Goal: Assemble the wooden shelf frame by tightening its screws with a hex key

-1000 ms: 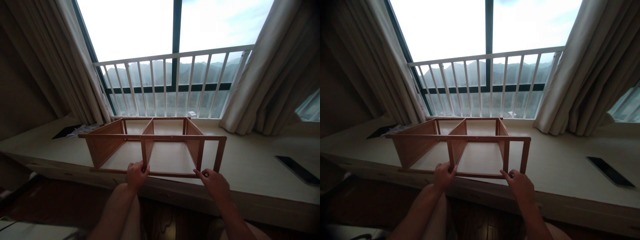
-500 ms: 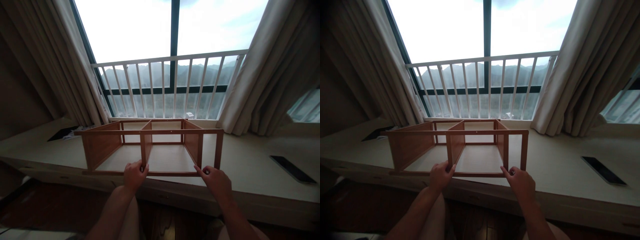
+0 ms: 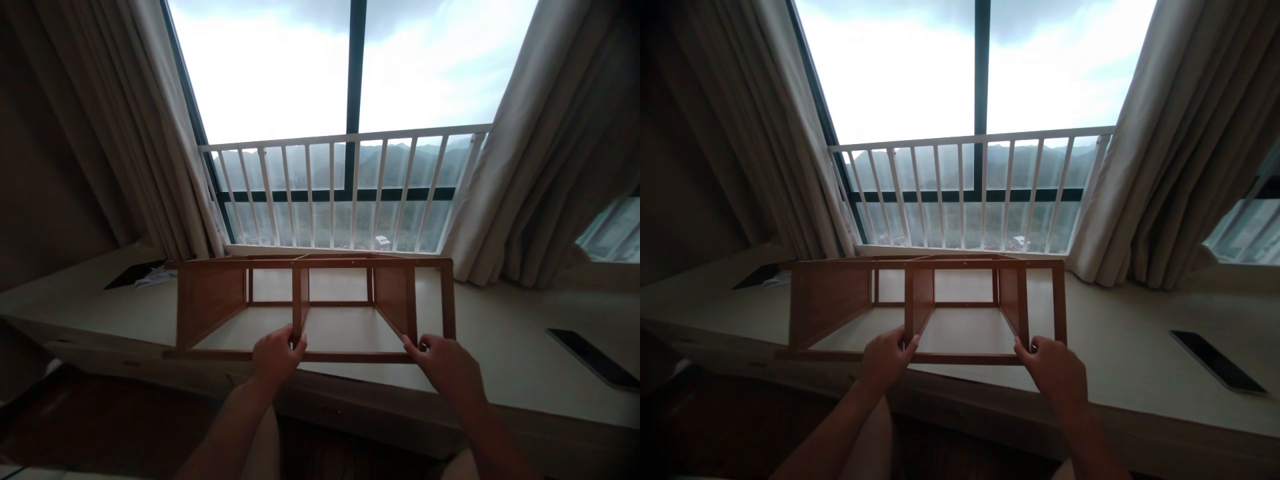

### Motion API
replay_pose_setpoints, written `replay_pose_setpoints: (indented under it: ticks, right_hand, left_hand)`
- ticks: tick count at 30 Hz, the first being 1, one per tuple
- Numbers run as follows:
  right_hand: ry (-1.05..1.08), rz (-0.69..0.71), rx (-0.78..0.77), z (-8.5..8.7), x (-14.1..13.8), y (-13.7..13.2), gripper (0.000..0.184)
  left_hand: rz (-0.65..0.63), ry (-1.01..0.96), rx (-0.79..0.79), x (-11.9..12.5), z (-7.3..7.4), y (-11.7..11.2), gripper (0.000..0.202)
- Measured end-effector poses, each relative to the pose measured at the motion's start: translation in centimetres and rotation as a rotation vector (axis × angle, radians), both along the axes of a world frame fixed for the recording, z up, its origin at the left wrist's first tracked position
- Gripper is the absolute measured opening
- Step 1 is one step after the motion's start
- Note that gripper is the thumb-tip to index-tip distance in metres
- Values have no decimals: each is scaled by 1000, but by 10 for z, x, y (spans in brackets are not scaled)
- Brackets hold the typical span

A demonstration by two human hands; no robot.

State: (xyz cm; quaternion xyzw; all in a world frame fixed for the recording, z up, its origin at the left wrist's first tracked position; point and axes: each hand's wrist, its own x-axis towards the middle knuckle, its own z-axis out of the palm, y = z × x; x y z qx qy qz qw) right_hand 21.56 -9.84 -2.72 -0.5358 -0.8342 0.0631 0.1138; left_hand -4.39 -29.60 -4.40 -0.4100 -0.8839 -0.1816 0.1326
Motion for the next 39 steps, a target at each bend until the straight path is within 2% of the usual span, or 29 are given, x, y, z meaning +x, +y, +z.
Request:
replay_pose_setpoints:
  ticks: [17, 25, 39]
  right_hand:
    - [-65, 17, 236, 49, -6, 4, 45]
    - [-78, 1, 246, 74, -10, 12, 44]
    - [-55, 19, 207, 111, -16, 25, 47]
  left_hand:
    - [18, 33, -58, 1, 57, 12, 43]
    - [35, 63, -77, -4, 81, 22, 46]
    - [26, 6, -135, -9, 120, 39, 46]
